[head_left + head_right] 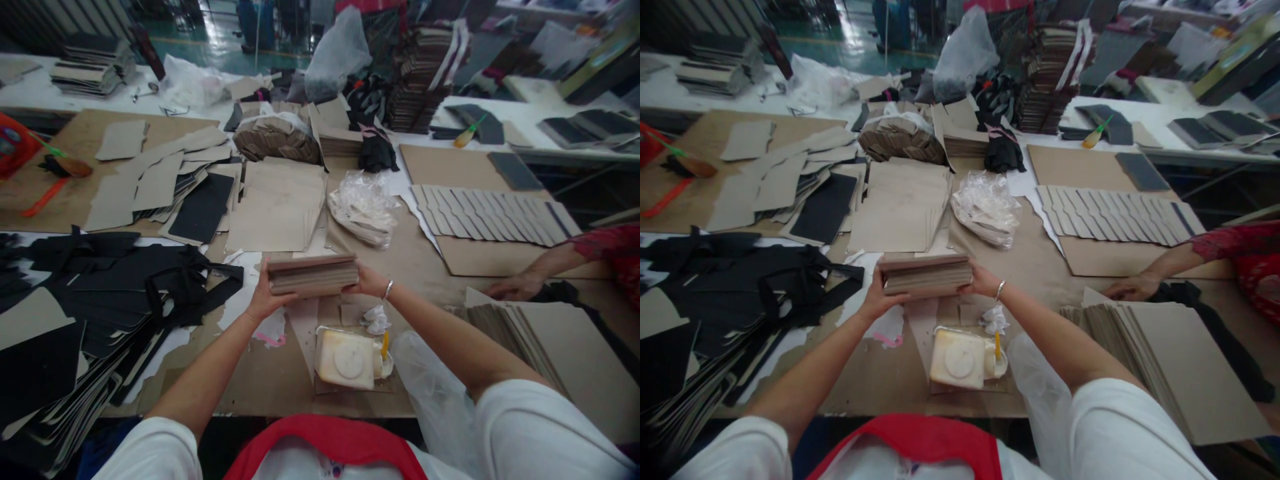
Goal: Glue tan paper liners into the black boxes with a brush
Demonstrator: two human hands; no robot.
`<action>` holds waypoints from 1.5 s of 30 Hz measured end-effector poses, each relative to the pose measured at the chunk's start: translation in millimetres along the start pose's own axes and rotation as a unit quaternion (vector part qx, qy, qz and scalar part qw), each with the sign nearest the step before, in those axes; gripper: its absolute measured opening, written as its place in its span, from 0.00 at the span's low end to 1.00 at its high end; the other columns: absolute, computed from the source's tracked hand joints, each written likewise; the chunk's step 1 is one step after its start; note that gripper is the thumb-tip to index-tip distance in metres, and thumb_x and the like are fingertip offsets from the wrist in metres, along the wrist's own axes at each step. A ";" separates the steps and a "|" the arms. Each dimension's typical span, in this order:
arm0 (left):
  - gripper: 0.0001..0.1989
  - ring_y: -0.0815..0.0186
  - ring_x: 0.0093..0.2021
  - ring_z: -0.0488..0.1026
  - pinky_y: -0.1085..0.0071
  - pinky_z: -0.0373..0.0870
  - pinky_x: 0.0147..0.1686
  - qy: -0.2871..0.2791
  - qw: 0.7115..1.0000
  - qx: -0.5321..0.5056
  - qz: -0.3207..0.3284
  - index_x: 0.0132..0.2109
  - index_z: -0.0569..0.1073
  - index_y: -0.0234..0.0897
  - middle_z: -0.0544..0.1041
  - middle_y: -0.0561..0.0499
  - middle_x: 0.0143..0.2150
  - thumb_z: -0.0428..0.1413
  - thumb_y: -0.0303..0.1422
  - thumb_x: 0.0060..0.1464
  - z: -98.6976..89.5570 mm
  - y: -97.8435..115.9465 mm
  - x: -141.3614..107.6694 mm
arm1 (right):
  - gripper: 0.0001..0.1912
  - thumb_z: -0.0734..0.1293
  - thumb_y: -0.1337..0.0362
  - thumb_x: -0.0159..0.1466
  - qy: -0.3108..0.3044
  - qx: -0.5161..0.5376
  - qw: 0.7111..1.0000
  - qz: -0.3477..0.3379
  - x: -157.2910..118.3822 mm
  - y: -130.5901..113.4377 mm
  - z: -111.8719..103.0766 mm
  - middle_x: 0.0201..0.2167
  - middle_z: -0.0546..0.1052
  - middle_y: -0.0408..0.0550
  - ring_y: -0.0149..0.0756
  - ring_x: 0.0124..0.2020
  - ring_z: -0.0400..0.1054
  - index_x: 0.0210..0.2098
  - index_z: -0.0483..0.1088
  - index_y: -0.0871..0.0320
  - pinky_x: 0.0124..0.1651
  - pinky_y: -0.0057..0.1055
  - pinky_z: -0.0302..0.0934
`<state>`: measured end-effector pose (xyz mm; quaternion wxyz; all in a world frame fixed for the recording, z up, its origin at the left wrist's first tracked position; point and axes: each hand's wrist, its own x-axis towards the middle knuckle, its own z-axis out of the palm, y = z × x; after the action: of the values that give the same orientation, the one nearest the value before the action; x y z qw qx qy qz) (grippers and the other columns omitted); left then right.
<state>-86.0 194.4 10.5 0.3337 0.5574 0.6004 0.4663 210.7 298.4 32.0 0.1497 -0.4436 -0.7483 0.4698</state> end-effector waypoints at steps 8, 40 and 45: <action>0.61 0.53 0.65 0.52 0.56 0.52 0.62 -0.018 0.998 -0.026 -0.055 0.67 0.39 0.43 0.54 0.39 0.66 0.68 0.37 0.31 15.4 -25.6 -19.4 | 0.45 0.77 0.65 0.36 0.005 0.004 0.999 0.033 -2.2 -1.9 9.2 0.50 0.72 0.49 0.46 0.50 0.66 0.53 0.63 0.56 0.58 0.40 0.57; 0.50 0.56 0.64 0.55 0.58 0.51 0.62 -0.012 1.000 0.023 -0.010 0.66 0.47 0.38 0.58 0.39 0.63 0.64 0.40 0.40 7.1 -18.1 3.8 | 0.30 0.76 0.61 0.43 0.047 -0.018 0.998 0.039 2.4 12.3 10.3 0.46 0.75 0.46 0.43 0.48 0.68 0.45 0.69 0.55 0.56 0.40 0.60; 0.52 0.57 0.63 0.56 0.61 0.54 0.61 0.008 1.000 -0.016 -0.005 0.64 0.50 0.39 0.59 0.40 0.63 0.67 0.41 0.35 19.5 -16.8 -1.2 | 0.27 0.76 0.63 0.42 0.033 -0.020 0.998 0.043 -2.9 25.5 23.1 0.46 0.75 0.46 0.44 0.51 0.66 0.42 0.71 0.54 0.59 0.42 0.57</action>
<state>-73.9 197.9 -12.0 0.3405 0.5449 0.5983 0.4787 210.8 287.1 -0.6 0.1448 -0.4935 -0.7326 0.4459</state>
